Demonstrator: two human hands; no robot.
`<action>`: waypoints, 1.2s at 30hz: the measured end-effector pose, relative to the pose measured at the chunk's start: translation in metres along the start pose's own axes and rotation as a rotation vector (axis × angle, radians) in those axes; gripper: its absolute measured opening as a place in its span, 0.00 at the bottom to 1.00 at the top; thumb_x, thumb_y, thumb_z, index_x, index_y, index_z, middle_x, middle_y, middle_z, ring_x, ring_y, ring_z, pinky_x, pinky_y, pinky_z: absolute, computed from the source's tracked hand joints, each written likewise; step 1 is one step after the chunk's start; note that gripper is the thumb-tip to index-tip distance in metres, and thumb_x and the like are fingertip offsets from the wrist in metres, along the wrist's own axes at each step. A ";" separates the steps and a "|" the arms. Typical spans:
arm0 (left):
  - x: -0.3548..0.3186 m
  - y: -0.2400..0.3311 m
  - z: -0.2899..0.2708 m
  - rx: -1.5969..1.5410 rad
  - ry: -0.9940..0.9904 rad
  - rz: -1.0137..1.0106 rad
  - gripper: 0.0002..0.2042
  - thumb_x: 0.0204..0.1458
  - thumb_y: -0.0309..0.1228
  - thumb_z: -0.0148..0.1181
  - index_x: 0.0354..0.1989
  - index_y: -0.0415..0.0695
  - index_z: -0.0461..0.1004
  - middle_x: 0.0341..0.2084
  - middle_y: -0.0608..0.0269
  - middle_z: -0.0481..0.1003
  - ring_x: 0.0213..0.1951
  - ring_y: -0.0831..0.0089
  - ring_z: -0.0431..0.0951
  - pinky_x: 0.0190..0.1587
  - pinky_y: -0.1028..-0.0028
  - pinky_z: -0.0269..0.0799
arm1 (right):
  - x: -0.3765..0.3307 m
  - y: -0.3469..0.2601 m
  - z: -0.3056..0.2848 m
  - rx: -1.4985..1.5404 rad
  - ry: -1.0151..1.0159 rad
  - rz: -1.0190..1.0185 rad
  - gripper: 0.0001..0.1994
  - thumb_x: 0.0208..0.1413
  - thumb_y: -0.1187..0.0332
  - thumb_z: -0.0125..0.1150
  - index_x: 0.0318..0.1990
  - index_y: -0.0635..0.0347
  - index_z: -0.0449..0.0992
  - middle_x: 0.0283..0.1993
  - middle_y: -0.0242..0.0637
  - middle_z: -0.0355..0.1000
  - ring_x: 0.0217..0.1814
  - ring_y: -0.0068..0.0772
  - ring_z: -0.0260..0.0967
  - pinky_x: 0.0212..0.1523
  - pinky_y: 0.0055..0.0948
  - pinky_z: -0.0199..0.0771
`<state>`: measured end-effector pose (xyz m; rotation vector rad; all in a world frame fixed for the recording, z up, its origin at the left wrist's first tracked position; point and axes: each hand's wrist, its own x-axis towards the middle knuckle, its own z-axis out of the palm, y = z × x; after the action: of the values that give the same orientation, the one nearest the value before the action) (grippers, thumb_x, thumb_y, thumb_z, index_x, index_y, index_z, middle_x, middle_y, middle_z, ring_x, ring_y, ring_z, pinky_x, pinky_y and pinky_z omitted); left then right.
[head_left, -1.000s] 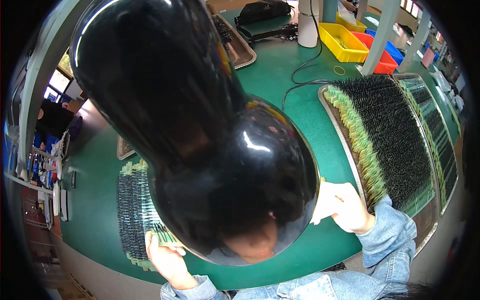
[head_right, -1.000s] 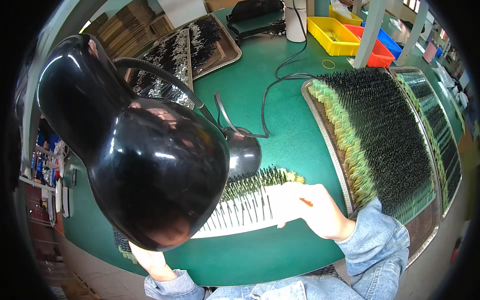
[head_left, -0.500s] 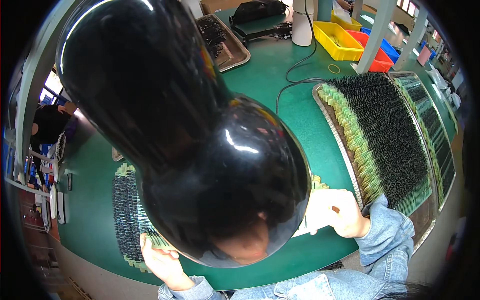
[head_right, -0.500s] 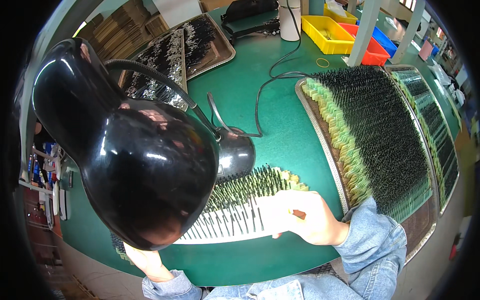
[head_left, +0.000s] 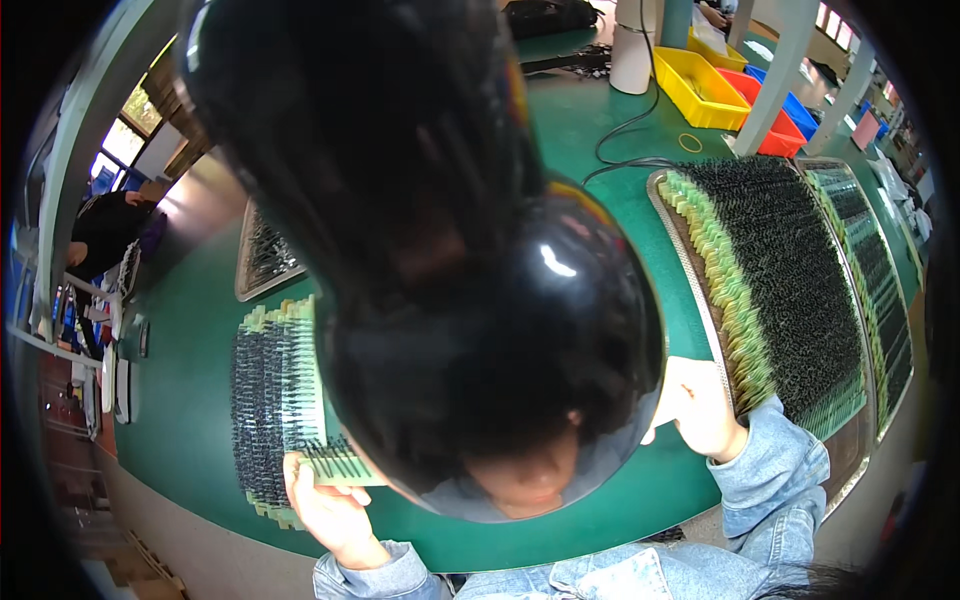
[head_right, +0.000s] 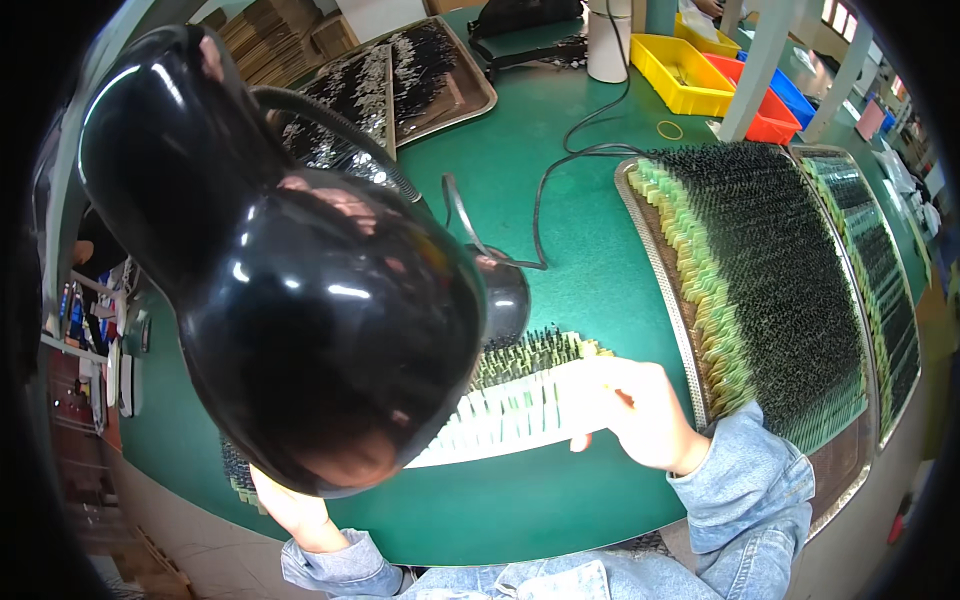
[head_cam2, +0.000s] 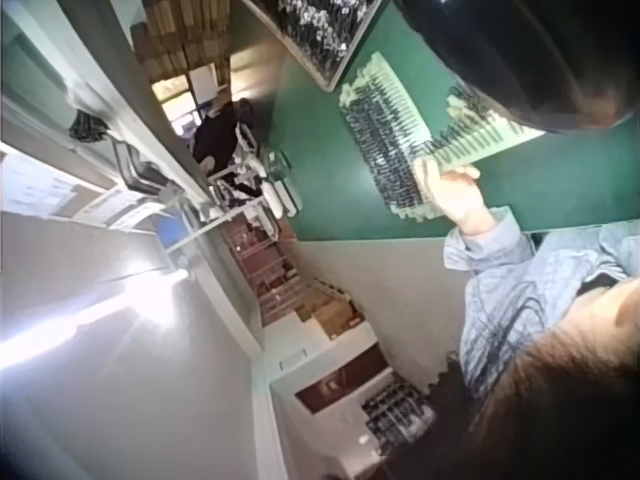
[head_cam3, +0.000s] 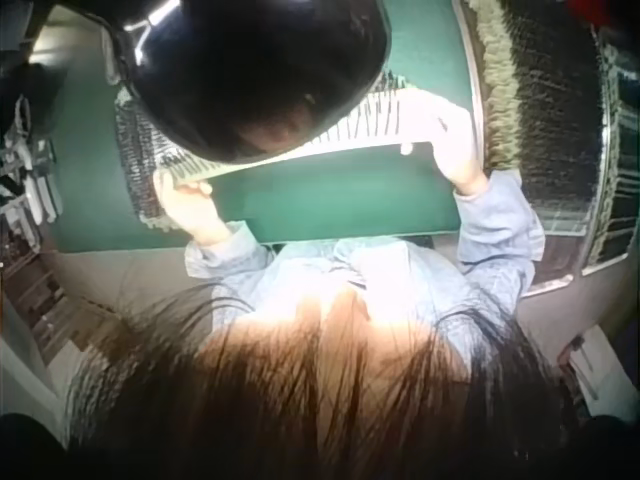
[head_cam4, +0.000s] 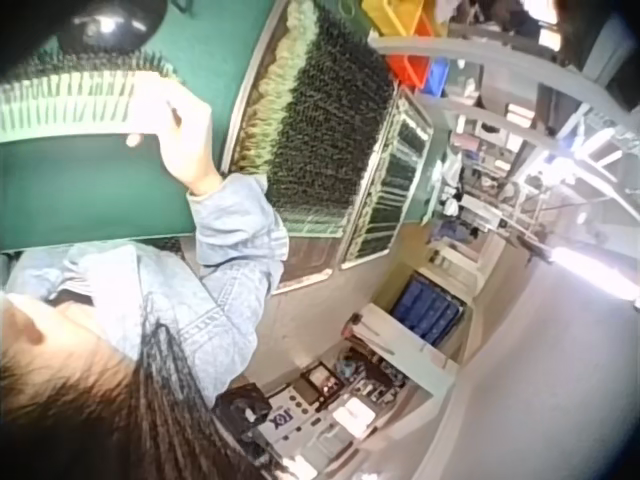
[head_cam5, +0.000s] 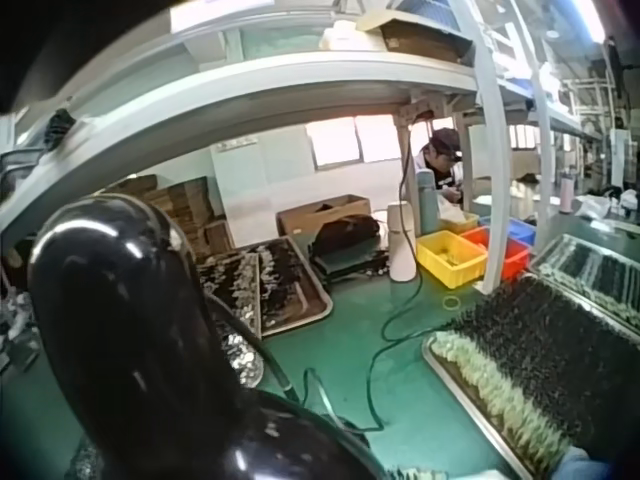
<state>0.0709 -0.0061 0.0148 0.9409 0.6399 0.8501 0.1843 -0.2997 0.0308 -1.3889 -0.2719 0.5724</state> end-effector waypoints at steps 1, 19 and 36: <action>-0.001 -0.001 0.001 -0.003 -0.051 0.009 0.09 0.47 0.32 0.41 0.32 0.39 0.58 0.12 0.62 0.64 0.09 0.77 0.60 0.08 0.80 0.59 | 0.001 0.003 -0.004 0.002 0.032 -0.006 0.10 0.51 0.75 0.43 0.39 0.73 0.65 0.24 0.39 0.67 0.19 0.25 0.65 0.22 0.20 0.66; -0.024 -0.003 -0.005 0.208 -0.602 0.178 0.13 0.52 0.30 0.38 0.39 0.32 0.60 0.32 0.57 0.65 0.33 0.75 0.65 0.38 0.79 0.61 | 0.026 0.043 -0.040 0.293 0.524 0.025 0.11 0.53 0.65 0.43 0.43 0.58 0.63 0.31 0.28 0.63 0.25 0.15 0.61 0.18 0.12 0.57; -0.033 0.006 0.005 0.238 -0.404 0.096 0.02 0.44 0.18 0.45 0.26 0.34 0.63 0.14 0.63 0.65 0.14 0.77 0.66 0.18 0.81 0.61 | 0.046 0.060 -0.033 0.406 0.082 -0.055 0.17 0.51 0.69 0.40 0.48 0.65 0.59 0.41 0.37 0.63 0.36 0.24 0.61 0.31 0.19 0.61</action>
<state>0.0549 -0.0342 0.0259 1.3250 0.3511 0.6486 0.2262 -0.2991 -0.0399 -1.0058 -0.1185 0.4916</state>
